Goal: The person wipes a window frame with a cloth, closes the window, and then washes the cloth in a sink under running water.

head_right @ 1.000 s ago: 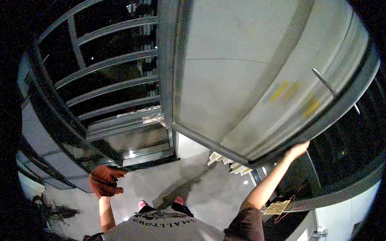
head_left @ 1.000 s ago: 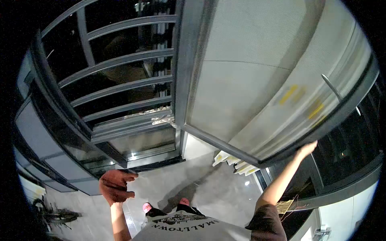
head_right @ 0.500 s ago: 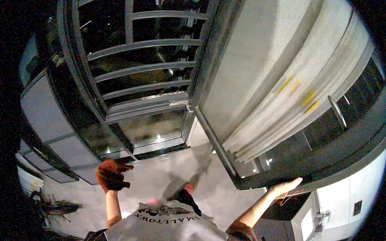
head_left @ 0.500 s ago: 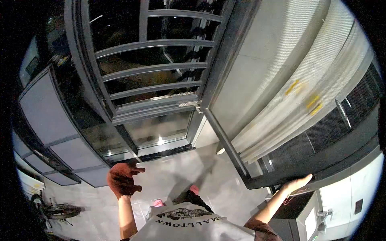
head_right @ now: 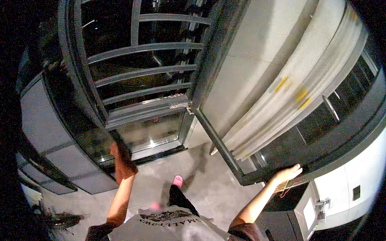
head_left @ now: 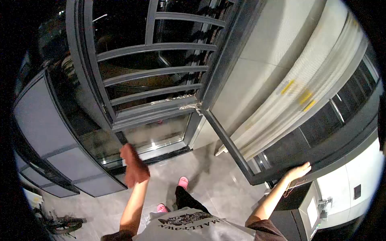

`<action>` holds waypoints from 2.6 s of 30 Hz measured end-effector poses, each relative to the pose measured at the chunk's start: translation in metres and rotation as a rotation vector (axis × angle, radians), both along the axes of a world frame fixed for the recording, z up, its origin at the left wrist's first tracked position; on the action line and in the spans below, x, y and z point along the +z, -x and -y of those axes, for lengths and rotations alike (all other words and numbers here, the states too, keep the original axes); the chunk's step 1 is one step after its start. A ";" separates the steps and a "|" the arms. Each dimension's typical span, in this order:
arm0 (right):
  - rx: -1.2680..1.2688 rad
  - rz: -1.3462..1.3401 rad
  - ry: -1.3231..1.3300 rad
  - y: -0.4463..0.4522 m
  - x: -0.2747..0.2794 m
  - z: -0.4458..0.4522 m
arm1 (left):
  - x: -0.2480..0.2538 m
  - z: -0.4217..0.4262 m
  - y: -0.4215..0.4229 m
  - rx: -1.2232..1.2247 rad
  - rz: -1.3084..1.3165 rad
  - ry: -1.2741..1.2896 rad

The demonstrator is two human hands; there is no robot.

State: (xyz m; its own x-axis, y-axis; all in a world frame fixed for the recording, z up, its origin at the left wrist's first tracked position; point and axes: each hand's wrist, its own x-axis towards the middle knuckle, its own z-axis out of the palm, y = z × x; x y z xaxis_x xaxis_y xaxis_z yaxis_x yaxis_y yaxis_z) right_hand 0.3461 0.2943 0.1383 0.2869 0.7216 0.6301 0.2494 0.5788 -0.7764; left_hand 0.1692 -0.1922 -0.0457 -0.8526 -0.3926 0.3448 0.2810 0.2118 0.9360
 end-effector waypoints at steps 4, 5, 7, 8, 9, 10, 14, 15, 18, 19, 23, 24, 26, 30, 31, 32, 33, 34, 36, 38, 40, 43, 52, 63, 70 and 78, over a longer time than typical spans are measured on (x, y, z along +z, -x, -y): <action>-0.040 0.066 -0.149 -0.012 -0.022 -0.037 | 0.002 -0.071 0.077 0.017 0.219 0.829; -0.063 0.041 -0.238 -0.012 -0.025 -0.043 | 0.005 -0.091 0.098 0.014 0.306 1.226; 0.228 -0.205 -0.131 0.002 -0.002 -0.008 | 0.010 -0.130 0.140 -0.040 0.366 1.899; 0.306 -0.338 -0.040 0.010 0.011 0.012 | 0.012 -0.150 0.156 -0.046 0.331 2.077; 0.381 -0.476 0.046 0.021 0.017 0.022 | 0.017 -0.170 0.174 0.007 0.277 2.165; 0.275 -0.279 -0.039 0.008 0.003 0.004 | 0.029 -0.184 0.178 0.229 0.173 2.119; 0.331 -0.517 0.135 0.002 0.004 0.002 | 0.090 -0.230 0.193 0.514 0.194 1.954; 0.298 -0.530 0.123 0.015 0.013 0.017 | 0.107 -0.240 0.202 0.460 0.294 1.964; 0.193 -0.602 0.068 0.022 0.016 0.019 | 0.105 -0.284 0.250 0.735 0.475 1.996; 0.255 -0.628 0.100 0.011 0.012 0.009 | 0.102 -0.292 0.260 0.737 0.426 1.992; 0.120 -0.646 0.039 0.005 0.002 -0.002 | 0.091 -0.322 0.287 0.474 0.200 1.905; 0.117 -0.583 -0.015 -0.010 -0.008 -0.013 | 0.090 -0.328 0.293 0.413 0.159 1.871; 0.120 -0.515 -0.096 -0.008 -0.006 -0.009 | 0.093 -0.336 0.305 0.322 0.085 1.772; -0.015 -0.667 -0.051 0.011 0.003 0.001 | 0.121 -0.344 0.319 0.169 -0.103 1.426; -0.044 -0.669 -0.023 0.011 0.005 0.001 | 0.135 -0.346 0.322 0.124 -0.170 1.311; -0.073 -0.671 0.003 0.012 0.004 0.004 | 0.151 -0.348 0.328 0.075 -0.240 1.190; -0.086 -0.678 0.008 0.003 0.000 -0.001 | 0.172 -0.353 0.331 0.027 -0.319 1.083; -0.045 -0.688 -0.034 -0.009 -0.005 -0.009 | 0.192 -0.355 0.334 -0.012 -0.401 0.975; -0.069 -0.559 -0.114 -0.021 -0.022 -0.020 | 0.239 -0.361 0.337 -0.061 -0.529 0.844; -0.047 -0.626 -0.098 -0.016 -0.017 -0.018 | 0.280 -0.362 0.336 -0.078 -0.621 0.773; -0.038 -0.663 -0.085 -0.004 -0.010 -0.012 | 0.318 -0.361 0.333 -0.089 -0.684 0.737; -0.002 -0.550 -0.116 -0.016 -0.021 -0.021 | 0.358 -0.355 0.326 -0.100 -0.737 0.709; 0.283 -0.706 0.120 -0.027 -0.018 -0.022 | 0.395 -0.333 0.296 -0.054 -0.800 0.694; 0.349 -0.641 0.149 -0.005 0.005 -0.001 | 0.207 -0.280 0.265 -0.172 -0.707 0.632; 0.407 -0.486 0.015 -0.031 -0.002 0.014 | 0.180 -0.134 0.219 -0.171 -0.715 0.372; 0.274 -0.551 0.159 -0.053 0.012 0.146 | 0.123 0.059 0.159 -0.021 -0.510 0.064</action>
State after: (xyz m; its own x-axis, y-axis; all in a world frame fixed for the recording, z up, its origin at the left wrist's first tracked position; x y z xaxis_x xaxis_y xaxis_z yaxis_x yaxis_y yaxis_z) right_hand 0.3986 0.1484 0.1503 0.3301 0.8874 0.3219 -0.3520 0.4321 -0.8303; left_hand 0.0099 -0.2514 0.0770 -0.5768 -0.3415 0.7421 0.7035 0.2540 0.6637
